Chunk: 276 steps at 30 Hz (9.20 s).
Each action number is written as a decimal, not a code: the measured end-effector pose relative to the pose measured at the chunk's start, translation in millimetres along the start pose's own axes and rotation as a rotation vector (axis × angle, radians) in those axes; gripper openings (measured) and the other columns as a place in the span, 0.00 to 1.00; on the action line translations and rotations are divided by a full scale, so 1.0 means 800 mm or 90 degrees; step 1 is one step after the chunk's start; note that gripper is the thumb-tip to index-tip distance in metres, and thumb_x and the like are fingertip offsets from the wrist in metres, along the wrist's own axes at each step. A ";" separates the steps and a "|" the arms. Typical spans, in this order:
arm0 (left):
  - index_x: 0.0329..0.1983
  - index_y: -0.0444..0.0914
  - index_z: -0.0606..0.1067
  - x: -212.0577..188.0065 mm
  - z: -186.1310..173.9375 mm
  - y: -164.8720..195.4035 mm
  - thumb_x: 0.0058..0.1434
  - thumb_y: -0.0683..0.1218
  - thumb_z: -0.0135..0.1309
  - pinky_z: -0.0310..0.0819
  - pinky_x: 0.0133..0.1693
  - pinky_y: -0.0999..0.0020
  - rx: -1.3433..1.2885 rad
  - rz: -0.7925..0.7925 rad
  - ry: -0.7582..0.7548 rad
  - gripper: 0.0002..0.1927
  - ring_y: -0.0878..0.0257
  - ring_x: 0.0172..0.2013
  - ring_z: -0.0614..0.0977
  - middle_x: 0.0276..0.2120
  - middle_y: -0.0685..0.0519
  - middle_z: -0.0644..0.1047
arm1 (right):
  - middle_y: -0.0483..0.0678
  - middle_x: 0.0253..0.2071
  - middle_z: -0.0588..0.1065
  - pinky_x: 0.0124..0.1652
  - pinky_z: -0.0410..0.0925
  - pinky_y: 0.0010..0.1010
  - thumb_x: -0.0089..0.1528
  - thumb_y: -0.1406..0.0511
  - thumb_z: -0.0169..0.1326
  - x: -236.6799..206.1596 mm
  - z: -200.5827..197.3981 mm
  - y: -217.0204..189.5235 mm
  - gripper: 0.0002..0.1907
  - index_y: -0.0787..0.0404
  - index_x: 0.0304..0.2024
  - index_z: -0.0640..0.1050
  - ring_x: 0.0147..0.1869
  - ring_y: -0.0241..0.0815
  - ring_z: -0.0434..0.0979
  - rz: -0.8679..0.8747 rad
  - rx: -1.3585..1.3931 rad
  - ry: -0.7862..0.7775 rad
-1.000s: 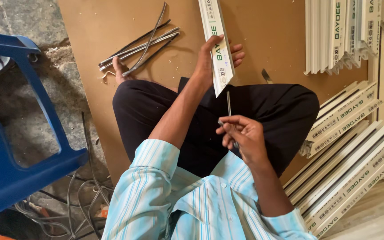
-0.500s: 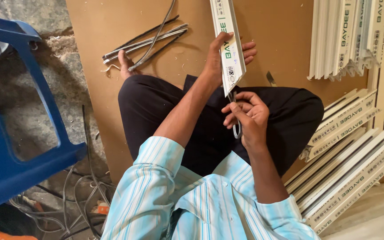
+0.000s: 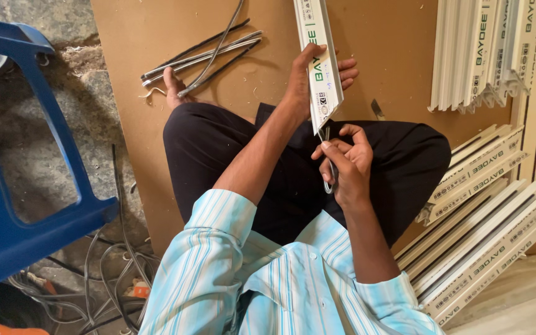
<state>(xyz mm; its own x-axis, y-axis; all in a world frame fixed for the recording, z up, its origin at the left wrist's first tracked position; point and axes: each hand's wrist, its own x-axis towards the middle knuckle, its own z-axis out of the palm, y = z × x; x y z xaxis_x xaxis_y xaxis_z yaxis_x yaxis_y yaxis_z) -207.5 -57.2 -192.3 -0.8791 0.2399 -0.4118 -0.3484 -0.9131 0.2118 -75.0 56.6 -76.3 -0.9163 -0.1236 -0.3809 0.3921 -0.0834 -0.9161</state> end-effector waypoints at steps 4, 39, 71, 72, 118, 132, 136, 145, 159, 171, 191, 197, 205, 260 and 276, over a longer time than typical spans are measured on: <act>0.65 0.25 0.55 0.000 0.001 -0.001 0.58 0.59 0.49 0.85 0.44 0.57 -0.002 0.002 -0.004 0.43 0.43 0.40 0.85 0.46 0.29 0.76 | 0.57 0.28 0.76 0.15 0.54 0.18 0.63 0.73 0.55 0.000 -0.002 0.001 0.18 0.64 0.49 0.62 0.14 0.29 0.62 0.001 -0.002 0.001; 0.61 0.26 0.60 -0.001 -0.001 -0.001 0.55 0.60 0.50 0.86 0.39 0.60 0.011 0.007 0.004 0.40 0.46 0.37 0.86 0.43 0.31 0.77 | 0.56 0.27 0.75 0.16 0.52 0.18 0.62 0.75 0.52 -0.002 0.000 0.009 0.15 0.64 0.48 0.63 0.14 0.27 0.59 -0.009 0.010 0.011; 0.55 0.28 0.67 -0.001 0.003 0.003 0.56 0.57 0.53 0.82 0.25 0.58 0.177 0.027 0.044 0.33 0.51 0.26 0.85 0.33 0.38 0.83 | 0.54 0.33 0.79 0.26 0.76 0.30 0.65 0.68 0.55 0.058 -0.030 -0.006 0.15 0.66 0.51 0.67 0.30 0.43 0.83 0.076 -0.174 -0.059; 0.55 0.28 0.68 -0.003 0.005 0.004 0.56 0.57 0.54 0.84 0.26 0.58 0.204 0.035 0.046 0.33 0.51 0.25 0.84 0.33 0.38 0.83 | 0.55 0.35 0.79 0.28 0.77 0.32 0.65 0.68 0.54 0.063 -0.040 -0.008 0.15 0.66 0.52 0.67 0.33 0.44 0.83 0.088 -0.187 -0.057; 0.38 0.29 0.84 -0.045 -0.008 0.008 0.58 0.47 0.62 0.81 0.31 0.69 0.587 0.132 0.088 0.14 0.63 0.30 0.87 0.30 0.48 0.85 | 0.52 0.35 0.76 0.27 0.74 0.31 0.67 0.63 0.55 0.084 -0.058 0.014 0.17 0.68 0.53 0.71 0.28 0.41 0.77 0.029 0.277 -0.043; 0.50 0.30 0.80 -0.039 0.032 -0.001 0.57 0.50 0.61 0.85 0.32 0.66 0.587 0.150 0.078 0.22 0.61 0.37 0.88 0.38 0.47 0.85 | 0.60 0.34 0.75 0.23 0.71 0.30 0.67 0.63 0.53 -0.083 -0.103 0.021 0.18 0.68 0.54 0.68 0.24 0.44 0.77 -0.042 0.344 0.030; 0.64 0.28 0.69 -0.090 0.056 -0.022 0.56 0.43 0.65 0.84 0.38 0.63 0.537 0.063 -0.127 0.34 0.58 0.42 0.86 0.47 0.43 0.83 | 0.60 0.33 0.75 0.26 0.72 0.31 0.68 0.63 0.52 -0.068 -0.100 0.008 0.16 0.66 0.53 0.68 0.24 0.45 0.76 -0.100 0.301 0.044; 0.63 0.26 0.69 -0.115 0.060 -0.033 0.59 0.38 0.60 0.87 0.43 0.61 0.469 0.041 -0.168 0.29 0.57 0.40 0.87 0.44 0.40 0.83 | 0.59 0.36 0.75 0.29 0.73 0.32 0.68 0.65 0.53 -0.027 -0.081 -0.001 0.14 0.68 0.50 0.68 0.29 0.44 0.77 -0.112 0.254 0.039; 0.45 0.24 0.80 -0.052 0.033 -0.013 0.64 0.45 0.57 0.88 0.36 0.61 0.439 0.151 -0.027 0.16 0.56 0.32 0.88 0.34 0.40 0.84 | 0.59 0.35 0.76 0.28 0.72 0.31 0.69 0.63 0.53 -0.059 -0.083 0.007 0.16 0.71 0.51 0.72 0.29 0.45 0.77 -0.060 0.318 0.014; 0.43 0.23 0.80 -0.061 0.038 -0.014 0.64 0.45 0.58 0.88 0.34 0.61 0.455 0.139 -0.007 0.17 0.55 0.29 0.88 0.30 0.41 0.84 | 0.57 0.38 0.76 0.29 0.72 0.32 0.70 0.63 0.51 -0.066 -0.092 0.020 0.13 0.69 0.49 0.72 0.36 0.44 0.79 -0.046 0.362 0.021; 0.39 0.25 0.82 -0.075 0.046 -0.011 0.63 0.51 0.60 0.89 0.32 0.62 0.487 0.148 0.032 0.20 0.57 0.28 0.88 0.28 0.43 0.84 | 0.59 0.39 0.77 0.30 0.73 0.34 0.71 0.64 0.51 -0.084 -0.084 0.020 0.13 0.70 0.51 0.72 0.36 0.47 0.80 -0.043 0.426 0.010; 0.54 0.31 0.74 -0.083 0.053 -0.009 0.62 0.63 0.53 0.88 0.39 0.52 0.447 0.026 -0.043 0.32 0.55 0.42 0.86 0.41 0.45 0.81 | 0.60 0.37 0.77 0.28 0.73 0.31 0.72 0.62 0.51 -0.086 -0.086 0.020 0.17 0.71 0.54 0.73 0.31 0.45 0.79 -0.088 0.428 -0.024; 0.69 0.31 0.57 -0.106 0.055 -0.034 0.61 0.56 0.54 0.82 0.51 0.41 0.292 -0.117 -0.223 0.39 0.42 0.52 0.83 0.55 0.35 0.77 | 0.55 0.39 0.77 0.29 0.75 0.30 0.64 0.60 0.57 -0.101 -0.065 0.051 0.21 0.66 0.53 0.71 0.34 0.40 0.81 0.001 0.341 0.027; 0.59 0.32 0.69 -0.134 0.085 0.080 0.68 0.45 0.53 0.88 0.40 0.59 0.635 0.253 0.104 0.19 0.56 0.48 0.85 0.46 0.46 0.79 | 0.50 0.26 0.69 0.23 0.69 0.38 0.66 0.60 0.61 -0.103 -0.373 0.041 0.33 0.75 0.59 0.59 0.24 0.43 0.71 0.248 -0.599 0.550; 0.58 0.32 0.72 -0.122 0.080 0.081 0.69 0.44 0.53 0.87 0.37 0.63 0.659 0.261 0.110 0.16 0.58 0.44 0.86 0.44 0.46 0.80 | 0.54 0.22 0.73 0.22 0.70 0.38 0.60 0.48 0.64 -0.071 -0.387 0.033 0.48 0.82 0.64 0.63 0.20 0.47 0.73 0.317 -0.787 0.458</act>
<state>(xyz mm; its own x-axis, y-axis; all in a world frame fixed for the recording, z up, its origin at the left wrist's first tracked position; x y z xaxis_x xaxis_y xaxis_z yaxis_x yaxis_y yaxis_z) -164.7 -118.6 -81.6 -0.9604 -0.1371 -0.2428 -0.2168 -0.1804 0.9594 -37.3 367.5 -117.7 -0.7020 0.6375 -0.3174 0.6869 0.7237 -0.0656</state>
